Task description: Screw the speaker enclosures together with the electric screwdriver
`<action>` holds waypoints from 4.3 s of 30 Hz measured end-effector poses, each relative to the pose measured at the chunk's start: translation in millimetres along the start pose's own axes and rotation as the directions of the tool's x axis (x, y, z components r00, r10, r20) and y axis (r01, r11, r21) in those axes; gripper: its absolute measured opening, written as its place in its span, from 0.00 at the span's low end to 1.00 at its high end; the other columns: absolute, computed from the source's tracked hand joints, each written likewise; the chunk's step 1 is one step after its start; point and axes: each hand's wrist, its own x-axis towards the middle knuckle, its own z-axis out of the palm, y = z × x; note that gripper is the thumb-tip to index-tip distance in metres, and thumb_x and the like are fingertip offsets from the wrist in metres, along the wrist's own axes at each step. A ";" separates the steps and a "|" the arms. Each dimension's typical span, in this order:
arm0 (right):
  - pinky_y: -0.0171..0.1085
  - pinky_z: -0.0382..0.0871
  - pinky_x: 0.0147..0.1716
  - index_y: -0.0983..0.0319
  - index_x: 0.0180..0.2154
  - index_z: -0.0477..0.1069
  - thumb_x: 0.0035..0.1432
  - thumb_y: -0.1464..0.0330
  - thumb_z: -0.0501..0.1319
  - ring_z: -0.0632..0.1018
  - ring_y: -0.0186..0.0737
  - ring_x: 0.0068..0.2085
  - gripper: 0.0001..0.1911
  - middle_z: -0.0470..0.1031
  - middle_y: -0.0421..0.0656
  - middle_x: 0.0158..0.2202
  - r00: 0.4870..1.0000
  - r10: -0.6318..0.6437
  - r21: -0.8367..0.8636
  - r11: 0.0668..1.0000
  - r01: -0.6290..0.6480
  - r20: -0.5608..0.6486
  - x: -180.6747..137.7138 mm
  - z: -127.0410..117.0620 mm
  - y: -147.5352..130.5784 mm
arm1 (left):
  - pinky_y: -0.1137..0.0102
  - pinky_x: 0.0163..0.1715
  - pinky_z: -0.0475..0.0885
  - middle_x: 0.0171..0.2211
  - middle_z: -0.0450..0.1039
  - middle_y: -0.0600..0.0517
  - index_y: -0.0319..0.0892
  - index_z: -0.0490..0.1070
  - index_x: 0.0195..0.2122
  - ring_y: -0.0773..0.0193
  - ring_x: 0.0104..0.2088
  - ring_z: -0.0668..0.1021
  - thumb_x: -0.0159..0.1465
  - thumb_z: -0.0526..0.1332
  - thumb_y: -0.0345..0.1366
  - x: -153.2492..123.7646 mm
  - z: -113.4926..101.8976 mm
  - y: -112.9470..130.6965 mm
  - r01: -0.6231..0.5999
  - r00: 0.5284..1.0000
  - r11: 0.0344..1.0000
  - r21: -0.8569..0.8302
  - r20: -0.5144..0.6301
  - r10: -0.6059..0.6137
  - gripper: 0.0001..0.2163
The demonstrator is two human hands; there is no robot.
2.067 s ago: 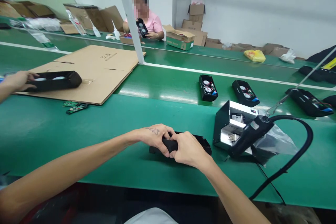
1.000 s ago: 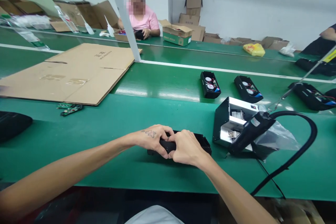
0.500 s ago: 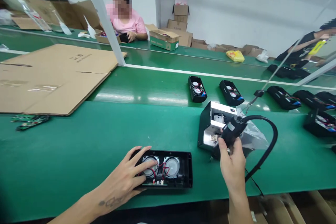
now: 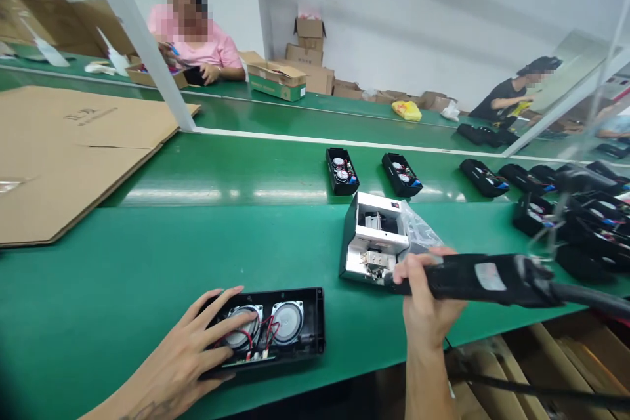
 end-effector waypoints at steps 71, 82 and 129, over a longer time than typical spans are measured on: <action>0.36 0.60 0.24 0.52 0.43 0.67 0.75 0.64 0.66 0.62 0.30 0.19 0.08 0.62 0.27 0.23 0.848 0.050 0.121 0.984 -0.133 0.528 -132.9 56.2 -38.8 | 0.45 0.74 0.42 0.62 0.79 0.56 0.45 0.78 0.29 0.32 0.73 0.64 0.56 0.85 0.48 9.0 0.8 16.5 0.044 0.998 0.999 0.017 0.049 -0.045 0.19; 0.36 0.62 0.18 0.52 0.39 0.65 0.74 0.68 0.65 0.63 0.30 0.14 0.10 0.62 0.27 0.20 0.773 -0.109 0.138 0.990 0.028 0.625 -128.1 66.8 -33.1 | 0.42 0.75 0.40 0.63 0.78 0.53 0.44 0.77 0.28 0.31 0.75 0.61 0.60 0.82 0.48 7.4 5.6 18.3 0.039 0.998 0.999 0.006 0.041 -0.039 0.19; 0.34 0.62 0.25 0.50 0.48 0.67 0.79 0.63 0.62 0.66 0.34 0.23 0.04 0.64 0.30 0.24 0.720 0.128 0.151 0.939 -0.310 0.682 -133.3 88.3 -73.1 | 0.41 0.71 0.53 0.61 0.80 0.56 0.46 0.84 0.32 0.32 0.71 0.69 0.66 0.79 0.53 10.2 12.9 26.1 0.135 0.991 0.990 0.048 -0.024 -0.134 0.17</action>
